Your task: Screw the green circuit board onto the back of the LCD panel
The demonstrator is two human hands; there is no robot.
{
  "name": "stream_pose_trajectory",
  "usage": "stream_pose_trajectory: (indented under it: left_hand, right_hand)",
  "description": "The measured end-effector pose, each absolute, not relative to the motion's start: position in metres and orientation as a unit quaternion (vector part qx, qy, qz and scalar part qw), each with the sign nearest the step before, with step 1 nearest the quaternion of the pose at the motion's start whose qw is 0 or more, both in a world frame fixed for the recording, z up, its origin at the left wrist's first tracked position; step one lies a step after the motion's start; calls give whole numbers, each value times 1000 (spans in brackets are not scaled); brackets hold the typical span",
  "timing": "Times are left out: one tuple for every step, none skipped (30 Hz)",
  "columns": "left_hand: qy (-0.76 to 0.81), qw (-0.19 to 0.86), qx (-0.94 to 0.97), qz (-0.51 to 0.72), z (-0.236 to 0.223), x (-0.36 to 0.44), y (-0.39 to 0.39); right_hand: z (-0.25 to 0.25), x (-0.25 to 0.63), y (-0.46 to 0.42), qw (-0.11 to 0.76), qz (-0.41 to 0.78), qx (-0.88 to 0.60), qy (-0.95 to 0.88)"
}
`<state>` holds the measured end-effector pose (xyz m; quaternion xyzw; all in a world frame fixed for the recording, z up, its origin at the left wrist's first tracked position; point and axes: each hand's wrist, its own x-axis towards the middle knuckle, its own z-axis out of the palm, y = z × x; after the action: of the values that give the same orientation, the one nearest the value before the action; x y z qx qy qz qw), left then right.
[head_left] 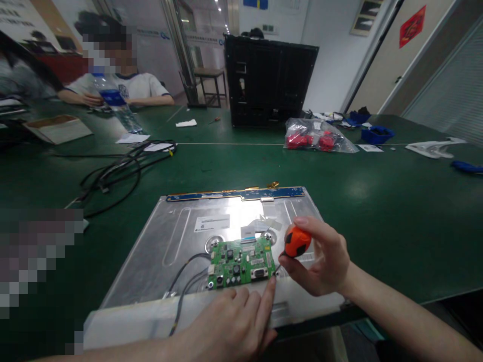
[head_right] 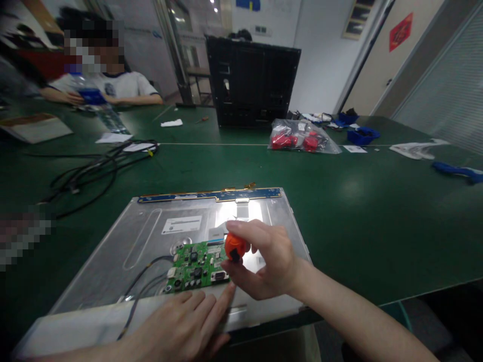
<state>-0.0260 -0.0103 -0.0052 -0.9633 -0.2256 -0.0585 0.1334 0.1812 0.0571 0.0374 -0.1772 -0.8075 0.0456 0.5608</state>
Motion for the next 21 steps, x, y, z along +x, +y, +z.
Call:
stream_pose_trajectory:
  left_hand:
    - [-224,134,-963,-59,-5,-26,-10]
    - [-223,134,-964,-59,-5,-26,-10]
    - [-222,133,-964,-59,-5,-26,-10]
    - [-223,132,-964,-57,-5,-26,-10]
    - [-223,132,-964,-56,-5,-27,-10]
    - [-224,132,-964,-55,-5,-27,-10]
    - [-224,132,-964,-55,-4,-27,-10]
    - [-223,132,-964,-56,-4,-27,-9]
    - [-223,133,-964,-57,-4,-27,-9]
    - [-223,133,-964,-57,-4,-27,-9]
    - [-222,134,-964,-60,-4,-27,-9]
    - [-223,135,-964,-60,-5,-27,-9]
    - [-223,136,-963,-60,-5,-27,-9]
    - [-224,137,-963,-60,-5,-27,-10]
    - [-224,138,-963,-60,-5,-27,-10]
    - [-224,138,-963,-59,-5,-27,-10]
    - [-224,136,-963,-57,-5,-27,-10]
    - [-225,133,-964,-53,-5,-27,-11]
    - [-225,129,-965,-48,-4,-27,-11]
    - [-226,124,-965,-43,-4,-27,-11]
    - [-228,121,-965,-39,-4,-27,-11]
  right_hand:
    - [39,181,57,556,34,-182,-810]
    - [40,181,56,554,24,-187,-811]
    - [40,181,56,556,18,-193,-808]
    - [39,182,55,560,18,-200,-804]
    - [37,182,54,563,25,-206,-800]
    - [35,182,53,566,36,-208,-797]
    - [32,183,53,568,49,-208,-795]
    - [30,183,52,572,62,-206,-792]
    - [28,184,52,576,73,-202,-789]
    - [26,184,53,579,81,-198,-787]
    - [25,184,53,580,86,-192,-787]
    - [25,184,54,580,87,-186,-789]
    - [26,184,55,577,84,-181,-792]
    - [28,183,56,576,80,-177,-794]
    - [30,182,57,574,75,-175,-797]
    - [32,181,58,572,70,-178,-798]
    - [34,181,58,569,64,-183,-799]
    - [36,180,58,565,58,-190,-801]
    - [37,180,58,561,51,-196,-803]
    - [39,180,58,558,43,-201,-804]
    - [39,180,58,555,36,-206,-805]
